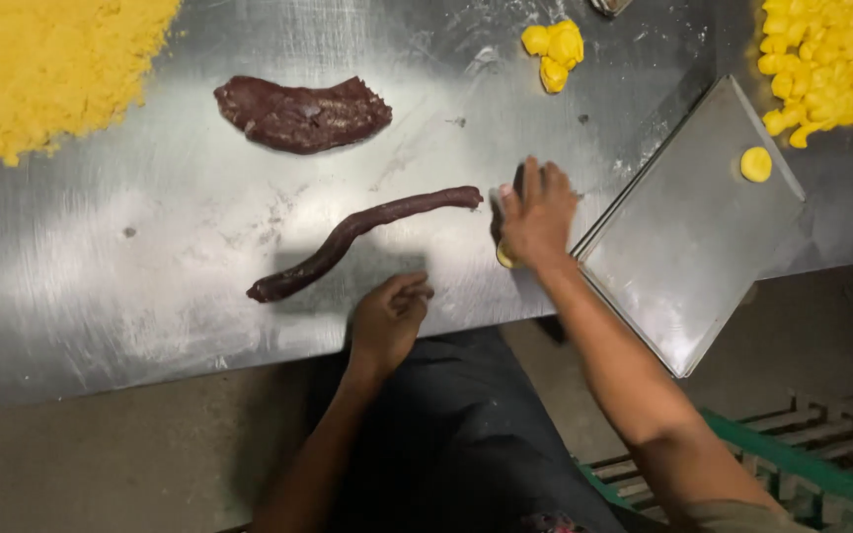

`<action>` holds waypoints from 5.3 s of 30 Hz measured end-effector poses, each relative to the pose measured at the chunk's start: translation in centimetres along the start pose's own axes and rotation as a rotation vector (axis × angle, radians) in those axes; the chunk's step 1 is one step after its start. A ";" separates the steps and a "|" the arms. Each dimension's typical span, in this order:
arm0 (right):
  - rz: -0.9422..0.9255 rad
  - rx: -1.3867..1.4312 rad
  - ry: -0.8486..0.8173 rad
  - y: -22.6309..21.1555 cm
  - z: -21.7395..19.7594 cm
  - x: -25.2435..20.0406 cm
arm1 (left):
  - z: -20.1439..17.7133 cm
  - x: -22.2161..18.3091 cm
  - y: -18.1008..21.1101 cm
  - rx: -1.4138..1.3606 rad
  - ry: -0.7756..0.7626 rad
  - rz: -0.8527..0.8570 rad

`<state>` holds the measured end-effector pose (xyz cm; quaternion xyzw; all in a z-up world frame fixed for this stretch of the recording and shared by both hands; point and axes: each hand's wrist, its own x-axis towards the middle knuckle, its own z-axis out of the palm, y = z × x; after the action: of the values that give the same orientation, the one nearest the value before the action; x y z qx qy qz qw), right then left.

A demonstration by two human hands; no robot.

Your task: The recorder is preparing small pieces of yellow dough by filling them with a dark brown paste, shaping them into disks, and placing them onto a baking tray.

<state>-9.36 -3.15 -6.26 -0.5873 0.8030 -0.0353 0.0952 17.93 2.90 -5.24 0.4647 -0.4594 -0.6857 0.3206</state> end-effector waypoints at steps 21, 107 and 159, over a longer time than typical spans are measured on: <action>-0.008 1.155 -0.236 12.5 -2.5 -7.8 | 18.9 31.7 3.9 0.825 0.411 0.329; -0.491 0.915 0.049 4.3 -3.9 -6.8 | 12.5 5.7 5.3 0.310 0.158 0.047; 0.262 1.548 -0.187 16.2 -0.7 -11.4 | 18.4 38.6 5.7 1.142 0.307 0.600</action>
<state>-21.33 12.59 -6.99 -0.2554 0.6015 -0.5229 0.5473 -13.17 -26.55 -10.46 0.5059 -0.8093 -0.1415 0.2628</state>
